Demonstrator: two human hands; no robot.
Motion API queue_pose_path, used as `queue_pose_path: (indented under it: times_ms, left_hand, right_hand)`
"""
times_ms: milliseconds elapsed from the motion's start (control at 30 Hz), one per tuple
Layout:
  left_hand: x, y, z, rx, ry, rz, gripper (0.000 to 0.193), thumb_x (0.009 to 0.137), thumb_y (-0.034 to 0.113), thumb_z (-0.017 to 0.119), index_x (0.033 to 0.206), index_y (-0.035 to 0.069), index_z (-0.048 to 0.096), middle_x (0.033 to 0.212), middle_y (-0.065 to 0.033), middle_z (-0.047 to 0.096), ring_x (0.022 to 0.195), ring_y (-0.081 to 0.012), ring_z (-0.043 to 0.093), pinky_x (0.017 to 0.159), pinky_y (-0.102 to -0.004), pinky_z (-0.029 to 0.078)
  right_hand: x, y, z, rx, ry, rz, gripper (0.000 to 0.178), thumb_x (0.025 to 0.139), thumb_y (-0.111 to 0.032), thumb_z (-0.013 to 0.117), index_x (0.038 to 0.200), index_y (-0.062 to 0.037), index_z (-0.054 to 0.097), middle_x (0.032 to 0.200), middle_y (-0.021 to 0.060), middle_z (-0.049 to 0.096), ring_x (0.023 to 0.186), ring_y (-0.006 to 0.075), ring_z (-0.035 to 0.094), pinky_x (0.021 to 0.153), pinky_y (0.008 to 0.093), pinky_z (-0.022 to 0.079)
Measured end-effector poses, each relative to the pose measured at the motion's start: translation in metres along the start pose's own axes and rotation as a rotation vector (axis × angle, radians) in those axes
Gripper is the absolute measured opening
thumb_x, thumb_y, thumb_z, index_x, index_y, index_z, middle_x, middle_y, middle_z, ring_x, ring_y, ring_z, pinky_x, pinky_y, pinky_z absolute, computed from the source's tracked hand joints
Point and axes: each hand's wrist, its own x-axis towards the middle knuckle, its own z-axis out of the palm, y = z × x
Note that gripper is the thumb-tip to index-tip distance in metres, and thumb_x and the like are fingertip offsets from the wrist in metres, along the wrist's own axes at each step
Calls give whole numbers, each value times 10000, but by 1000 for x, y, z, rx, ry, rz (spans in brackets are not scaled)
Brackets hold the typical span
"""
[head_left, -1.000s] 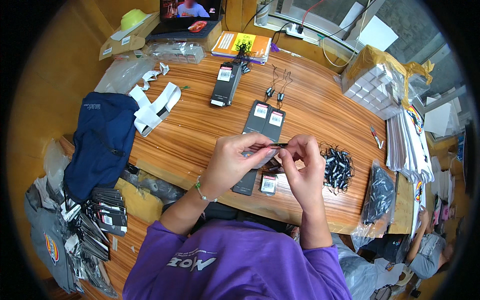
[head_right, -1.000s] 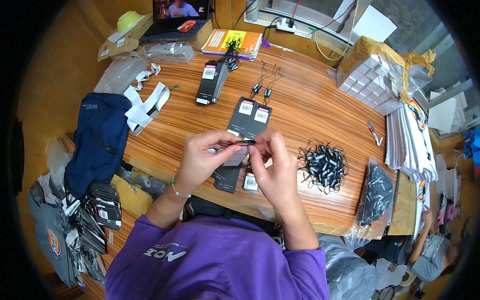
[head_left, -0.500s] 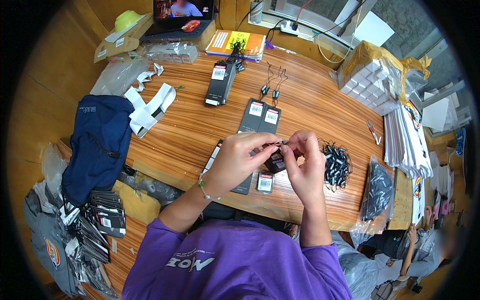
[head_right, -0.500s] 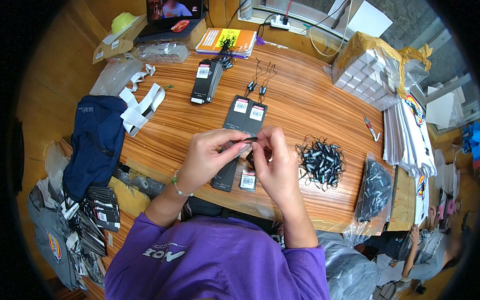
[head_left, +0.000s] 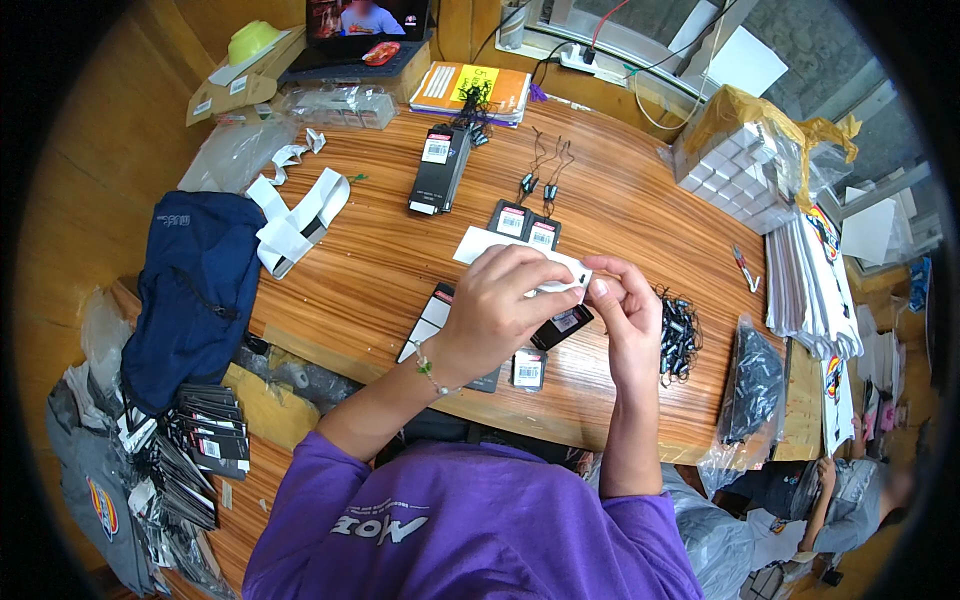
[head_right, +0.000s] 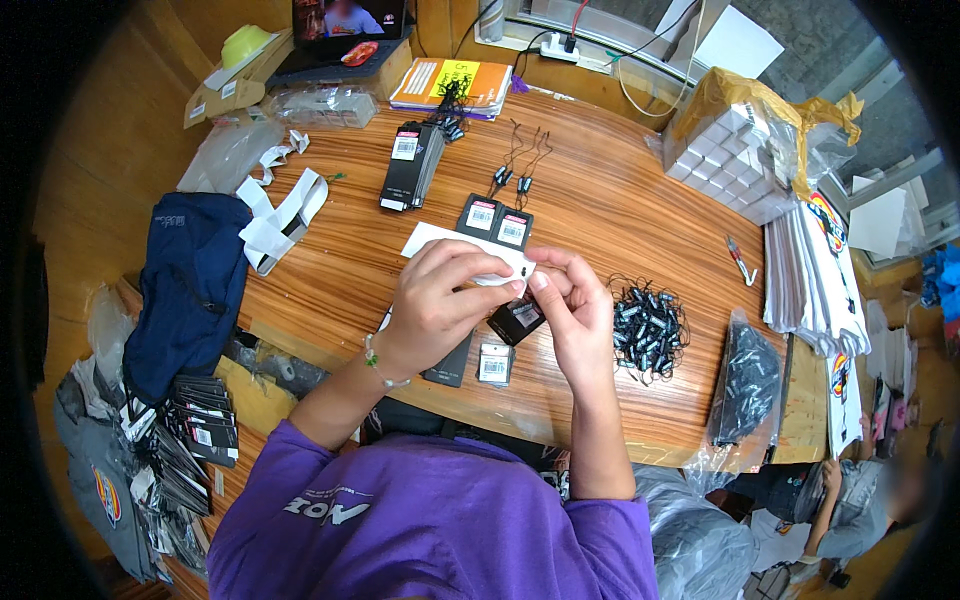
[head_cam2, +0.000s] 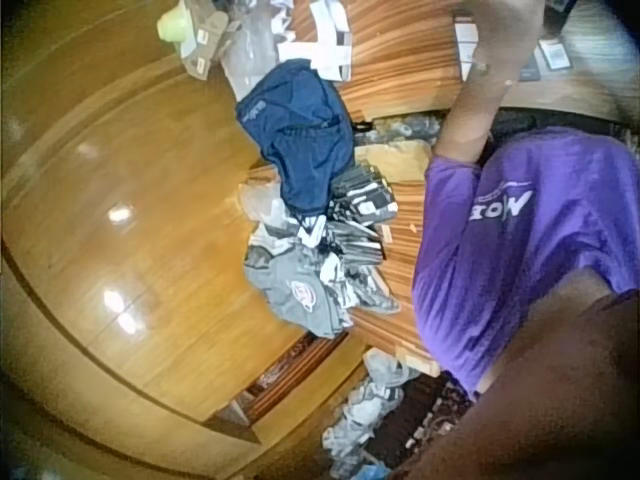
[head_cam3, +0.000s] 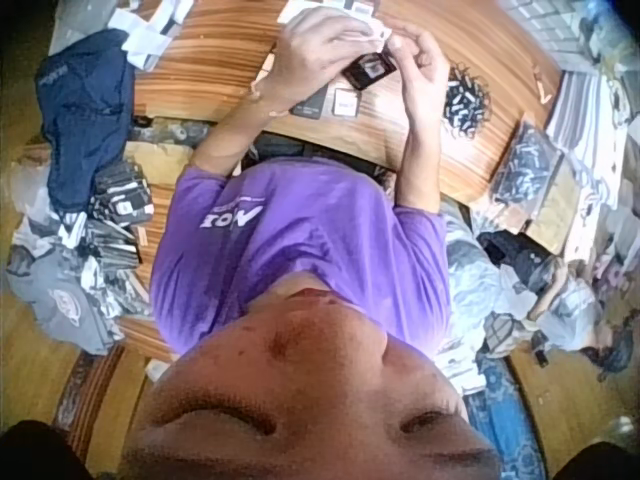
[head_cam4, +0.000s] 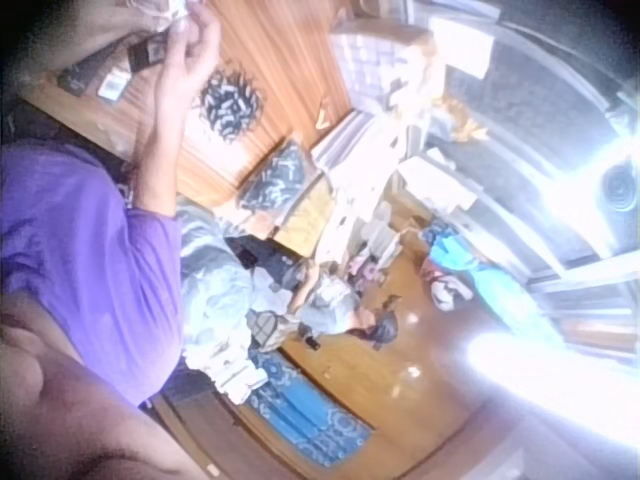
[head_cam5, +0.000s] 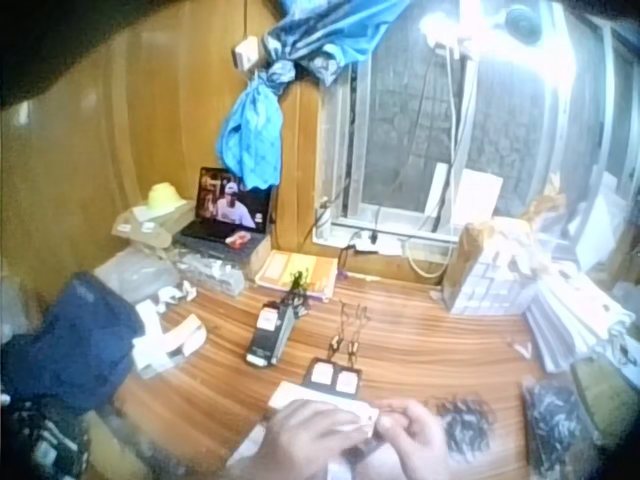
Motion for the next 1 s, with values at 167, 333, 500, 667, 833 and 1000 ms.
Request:
queue_pose_path:
  times_ms: [167,333,500,667,833,1000]
  left_hand:
    - [-2,-5,16,74,54,126,169,651,115,670,819,138,679,845,23,613,837,-180,565,706,-328,445]
    - [2,-9,17,24,28,117,130,711,119,605,835,94,639,896,2,619,917,-171,582,777,-348,443]
    - [-1,-15,12,19,11,86,153,714,57,647,861,101,638,920,-18,653,855,-184,620,695,-323,462]
    - [-4,-15,18,-285,6,-120,165,721,-15,634,868,61,622,882,-55,645,765,-210,625,654,-288,467]
    - [1,-8,8,-532,-134,-312,158,721,49,677,840,17,579,847,-92,612,763,-223,603,672,-308,478]
    - [3,2,4,-488,-187,-392,279,655,142,778,822,24,587,847,-88,606,756,-194,593,674,-287,470]
  right_hand:
    - [9,16,-13,61,30,96,83,878,-55,544,953,-21,548,812,21,585,722,81,520,681,214,423]
    - [19,18,-20,217,336,-224,75,924,-130,491,916,-57,507,885,42,516,803,112,483,716,233,406]
    - [27,8,-31,328,328,-299,63,950,-152,436,957,-91,453,839,73,541,742,136,517,678,256,448]
    - [28,8,-33,466,161,-280,76,952,-166,431,966,-92,433,770,87,540,680,160,532,652,278,472]
    - [28,6,-31,595,118,-241,81,950,-163,434,967,-84,431,757,89,533,678,171,531,647,293,473]
    - [15,-1,-19,607,93,-206,88,946,-161,441,970,-77,431,756,93,532,688,179,530,652,310,472]
